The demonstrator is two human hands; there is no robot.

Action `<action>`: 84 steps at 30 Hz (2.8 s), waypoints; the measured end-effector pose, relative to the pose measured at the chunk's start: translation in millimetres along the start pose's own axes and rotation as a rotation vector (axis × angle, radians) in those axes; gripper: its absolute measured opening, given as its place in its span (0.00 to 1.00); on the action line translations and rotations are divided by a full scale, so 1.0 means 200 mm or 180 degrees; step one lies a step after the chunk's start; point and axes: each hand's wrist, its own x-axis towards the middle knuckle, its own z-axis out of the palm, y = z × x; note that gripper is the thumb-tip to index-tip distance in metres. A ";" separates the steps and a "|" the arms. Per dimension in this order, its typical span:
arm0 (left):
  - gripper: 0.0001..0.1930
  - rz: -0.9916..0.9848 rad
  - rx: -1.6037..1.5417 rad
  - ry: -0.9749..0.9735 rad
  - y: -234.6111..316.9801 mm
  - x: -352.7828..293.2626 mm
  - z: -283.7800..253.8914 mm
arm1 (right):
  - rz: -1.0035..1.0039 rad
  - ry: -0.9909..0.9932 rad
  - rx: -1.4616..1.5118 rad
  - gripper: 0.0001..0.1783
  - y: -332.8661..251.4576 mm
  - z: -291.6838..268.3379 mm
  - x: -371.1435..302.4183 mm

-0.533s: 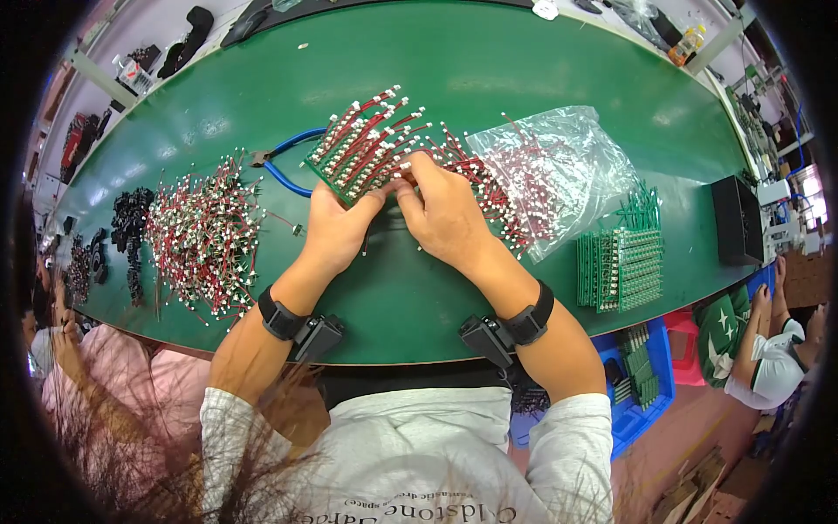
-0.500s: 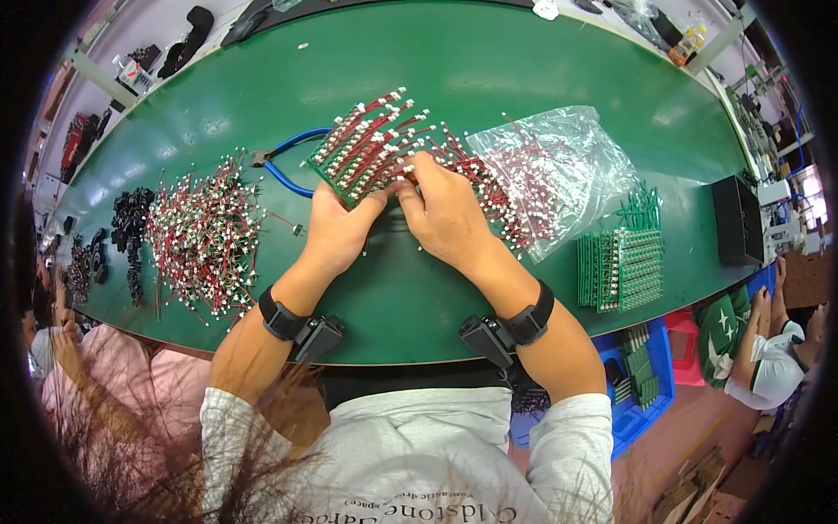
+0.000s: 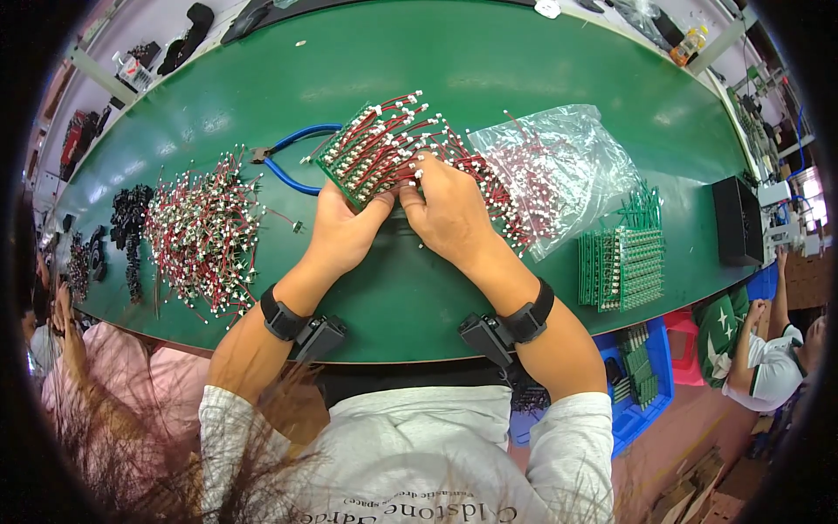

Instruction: The person picks up a circuit board and inserts small wired components into it by hand, repeating this process with several wires.

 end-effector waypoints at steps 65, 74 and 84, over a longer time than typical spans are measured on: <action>0.20 -0.0237 0.0000 -0.0181 0.02 -0.04 0.00 | -0.0370 0.0153 -0.0445 0.09 0.02 0.00 -0.01; 0.22 -0.0336 -0.0067 -0.0270 0.02 -0.03 0.00 | -0.0354 0.0056 -0.0344 0.08 0.05 0.00 -0.01; 0.18 -0.0399 -0.0197 0.0309 -0.04 -0.01 -0.02 | -0.0076 -0.0086 -0.0749 0.07 -0.02 -0.01 0.02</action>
